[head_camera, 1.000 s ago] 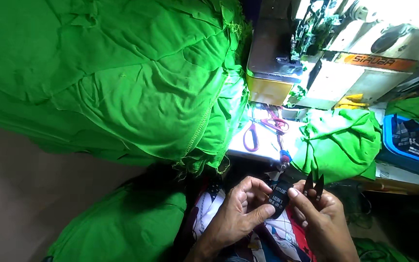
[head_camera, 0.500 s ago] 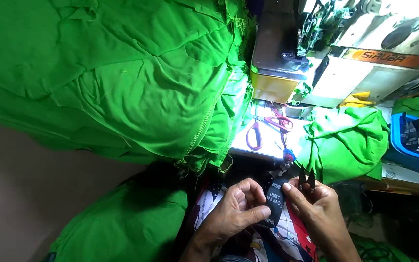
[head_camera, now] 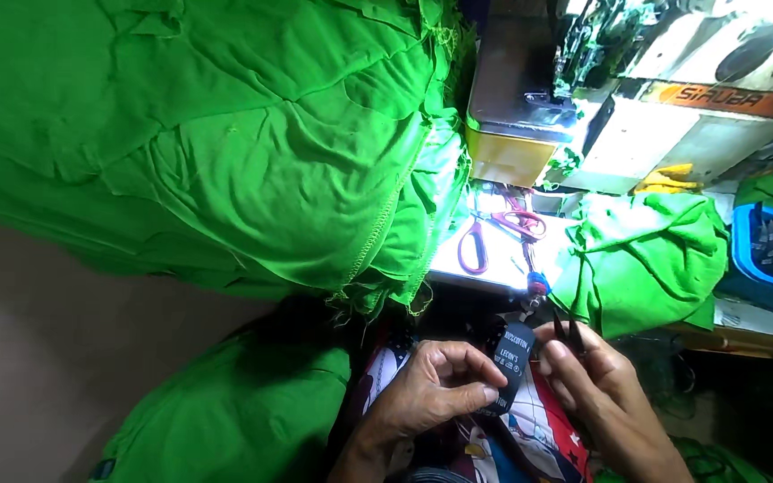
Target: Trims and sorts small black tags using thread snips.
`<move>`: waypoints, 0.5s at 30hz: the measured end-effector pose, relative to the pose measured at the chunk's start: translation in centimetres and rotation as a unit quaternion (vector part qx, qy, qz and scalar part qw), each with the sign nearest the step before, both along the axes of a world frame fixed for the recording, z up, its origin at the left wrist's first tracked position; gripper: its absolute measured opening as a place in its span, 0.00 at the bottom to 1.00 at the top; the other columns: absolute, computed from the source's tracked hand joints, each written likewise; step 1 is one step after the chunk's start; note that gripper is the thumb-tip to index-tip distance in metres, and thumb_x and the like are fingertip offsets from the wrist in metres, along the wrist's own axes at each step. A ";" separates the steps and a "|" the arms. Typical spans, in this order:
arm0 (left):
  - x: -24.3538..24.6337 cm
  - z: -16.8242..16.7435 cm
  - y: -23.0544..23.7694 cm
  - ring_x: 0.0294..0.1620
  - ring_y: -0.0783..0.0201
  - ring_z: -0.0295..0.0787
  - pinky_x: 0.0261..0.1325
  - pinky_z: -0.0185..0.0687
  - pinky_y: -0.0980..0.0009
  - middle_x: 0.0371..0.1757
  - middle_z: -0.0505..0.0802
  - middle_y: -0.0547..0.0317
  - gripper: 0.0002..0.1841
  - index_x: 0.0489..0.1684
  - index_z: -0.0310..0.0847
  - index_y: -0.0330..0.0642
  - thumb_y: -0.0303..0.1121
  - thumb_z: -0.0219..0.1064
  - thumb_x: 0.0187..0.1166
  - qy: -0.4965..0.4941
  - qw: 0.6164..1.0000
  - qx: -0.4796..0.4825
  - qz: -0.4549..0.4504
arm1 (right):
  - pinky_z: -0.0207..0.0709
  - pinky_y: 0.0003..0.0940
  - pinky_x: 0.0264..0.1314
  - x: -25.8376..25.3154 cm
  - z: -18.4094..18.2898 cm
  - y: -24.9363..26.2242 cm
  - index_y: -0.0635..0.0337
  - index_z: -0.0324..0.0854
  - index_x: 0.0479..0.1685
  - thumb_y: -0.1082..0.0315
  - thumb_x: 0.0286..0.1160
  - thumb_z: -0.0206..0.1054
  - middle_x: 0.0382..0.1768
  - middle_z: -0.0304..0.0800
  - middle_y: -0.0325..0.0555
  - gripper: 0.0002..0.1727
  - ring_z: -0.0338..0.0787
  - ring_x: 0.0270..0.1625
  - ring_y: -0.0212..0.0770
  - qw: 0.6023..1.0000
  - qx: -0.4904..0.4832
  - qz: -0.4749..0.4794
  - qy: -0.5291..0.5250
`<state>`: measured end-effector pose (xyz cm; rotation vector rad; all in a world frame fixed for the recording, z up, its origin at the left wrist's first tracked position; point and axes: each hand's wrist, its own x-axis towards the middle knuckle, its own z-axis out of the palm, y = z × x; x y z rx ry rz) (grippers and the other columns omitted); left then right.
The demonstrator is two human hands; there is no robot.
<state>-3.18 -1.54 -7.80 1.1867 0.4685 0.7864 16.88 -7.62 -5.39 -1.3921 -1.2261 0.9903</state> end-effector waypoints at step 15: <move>-0.1 -0.3 0.6 0.47 0.82 0.86 0.51 0.85 0.85 0.53 0.91 0.62 0.16 0.54 0.86 0.26 0.15 0.67 0.67 0.024 0.997 0.058 -0.043 | 0.66 0.09 0.26 0.8 -0.3 -5.2 0.61 0.80 0.54 0.75 0.83 0.52 0.30 0.81 0.20 0.12 0.72 0.24 0.12 0.976 -0.165 0.066 0.128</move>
